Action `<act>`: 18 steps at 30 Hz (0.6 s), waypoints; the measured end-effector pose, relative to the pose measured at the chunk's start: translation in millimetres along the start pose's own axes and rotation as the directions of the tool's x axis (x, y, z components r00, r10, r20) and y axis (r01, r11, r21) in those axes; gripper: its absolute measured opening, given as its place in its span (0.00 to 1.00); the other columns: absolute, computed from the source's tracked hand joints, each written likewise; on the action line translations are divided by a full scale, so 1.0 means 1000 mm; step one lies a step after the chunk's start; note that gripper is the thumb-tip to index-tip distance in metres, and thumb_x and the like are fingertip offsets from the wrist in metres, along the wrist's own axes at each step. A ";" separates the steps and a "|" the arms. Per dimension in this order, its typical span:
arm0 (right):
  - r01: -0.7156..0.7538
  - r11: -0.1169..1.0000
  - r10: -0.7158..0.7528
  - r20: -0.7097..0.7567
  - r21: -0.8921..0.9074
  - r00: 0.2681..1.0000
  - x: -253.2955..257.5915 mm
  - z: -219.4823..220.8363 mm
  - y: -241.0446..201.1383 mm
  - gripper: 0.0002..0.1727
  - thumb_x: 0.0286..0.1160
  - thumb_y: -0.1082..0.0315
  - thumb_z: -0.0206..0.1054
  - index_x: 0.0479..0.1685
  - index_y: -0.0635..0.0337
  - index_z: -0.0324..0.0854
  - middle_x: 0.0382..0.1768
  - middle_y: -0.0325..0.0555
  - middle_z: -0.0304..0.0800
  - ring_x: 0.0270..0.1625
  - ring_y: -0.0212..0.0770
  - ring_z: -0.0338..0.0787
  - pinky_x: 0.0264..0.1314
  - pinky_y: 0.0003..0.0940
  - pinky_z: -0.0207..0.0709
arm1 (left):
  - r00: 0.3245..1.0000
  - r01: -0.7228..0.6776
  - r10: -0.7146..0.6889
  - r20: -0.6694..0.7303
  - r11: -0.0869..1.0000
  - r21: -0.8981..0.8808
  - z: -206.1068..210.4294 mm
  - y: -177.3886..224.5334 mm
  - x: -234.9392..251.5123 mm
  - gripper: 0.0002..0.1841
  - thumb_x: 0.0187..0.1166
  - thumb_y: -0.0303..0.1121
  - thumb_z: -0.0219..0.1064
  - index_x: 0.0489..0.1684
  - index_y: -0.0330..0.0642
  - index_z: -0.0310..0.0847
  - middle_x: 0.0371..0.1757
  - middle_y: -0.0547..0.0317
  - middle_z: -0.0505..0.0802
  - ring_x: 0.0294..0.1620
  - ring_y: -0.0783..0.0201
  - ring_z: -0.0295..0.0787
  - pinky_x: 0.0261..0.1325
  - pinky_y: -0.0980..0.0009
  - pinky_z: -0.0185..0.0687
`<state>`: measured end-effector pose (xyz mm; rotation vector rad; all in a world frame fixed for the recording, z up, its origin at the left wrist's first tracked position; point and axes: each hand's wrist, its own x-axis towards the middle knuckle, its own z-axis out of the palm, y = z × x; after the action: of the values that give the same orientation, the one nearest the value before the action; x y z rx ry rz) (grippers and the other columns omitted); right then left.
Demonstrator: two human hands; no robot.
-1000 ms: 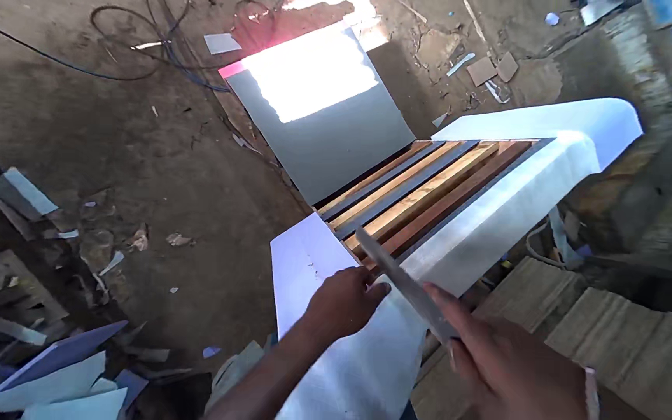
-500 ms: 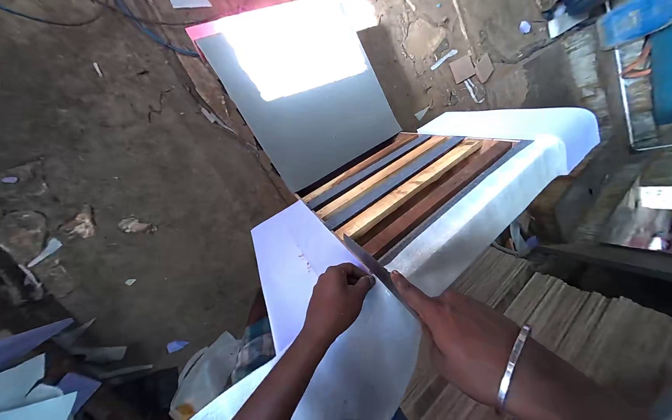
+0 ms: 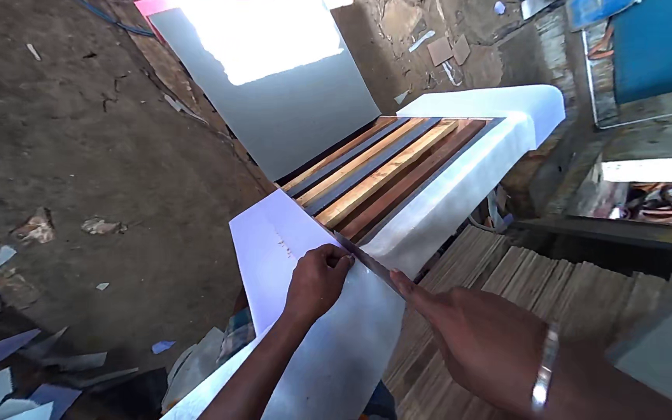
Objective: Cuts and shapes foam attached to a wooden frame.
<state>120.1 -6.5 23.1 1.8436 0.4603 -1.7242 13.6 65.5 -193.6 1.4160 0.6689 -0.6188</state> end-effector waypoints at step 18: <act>0.341 0.937 -0.311 -0.643 -0.082 0.700 0.028 0.158 0.088 0.48 0.70 0.78 0.62 0.97 0.44 0.49 0.39 0.57 0.89 0.27 0.56 0.90 0.26 0.51 0.83 | 0.991 0.006 0.084 -0.108 0.761 0.649 0.013 0.025 -0.053 0.38 0.69 0.68 0.72 0.66 0.44 0.81 0.48 0.44 0.93 0.52 0.43 0.91 0.56 0.38 0.83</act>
<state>51.5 -175.0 8.9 2.5005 1.0938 -1.2321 -3.3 53.6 -136.8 2.1345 0.5411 -0.7709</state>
